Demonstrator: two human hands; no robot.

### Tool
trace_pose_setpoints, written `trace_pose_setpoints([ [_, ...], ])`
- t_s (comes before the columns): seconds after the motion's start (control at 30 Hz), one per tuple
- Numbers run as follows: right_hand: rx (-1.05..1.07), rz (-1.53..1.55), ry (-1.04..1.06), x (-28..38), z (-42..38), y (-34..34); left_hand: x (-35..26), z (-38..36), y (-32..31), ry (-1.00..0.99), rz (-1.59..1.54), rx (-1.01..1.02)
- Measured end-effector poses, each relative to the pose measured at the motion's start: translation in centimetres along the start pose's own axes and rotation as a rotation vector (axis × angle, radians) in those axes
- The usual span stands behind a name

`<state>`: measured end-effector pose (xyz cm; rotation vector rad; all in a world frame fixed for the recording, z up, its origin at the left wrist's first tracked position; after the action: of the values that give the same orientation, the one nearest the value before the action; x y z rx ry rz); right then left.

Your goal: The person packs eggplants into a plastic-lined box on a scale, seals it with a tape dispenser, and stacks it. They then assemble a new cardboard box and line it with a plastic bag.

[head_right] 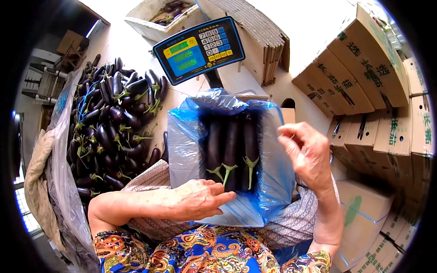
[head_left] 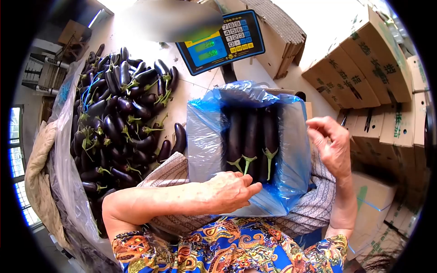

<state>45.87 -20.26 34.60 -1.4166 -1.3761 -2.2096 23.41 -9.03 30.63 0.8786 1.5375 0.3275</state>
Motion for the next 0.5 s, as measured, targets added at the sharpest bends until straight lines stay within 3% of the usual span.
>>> trace_pose_setpoints([
  [0.5, 0.368, -0.244, 0.201, 1.2, -0.7, -4.2, 0.6, -0.4, 0.1, -0.079, 0.217, 0.057],
])
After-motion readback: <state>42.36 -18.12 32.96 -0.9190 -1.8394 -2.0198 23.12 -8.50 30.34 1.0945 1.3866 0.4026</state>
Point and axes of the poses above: each hand's wrist, its own z-axis towards the middle knuckle, its own y-axis out of the back of the hand, x = y × z, the point moved 3 cm from there along z, towards the middle knuckle, and after that the axes turned 6 degrees about -x, right-handed, at the moved point
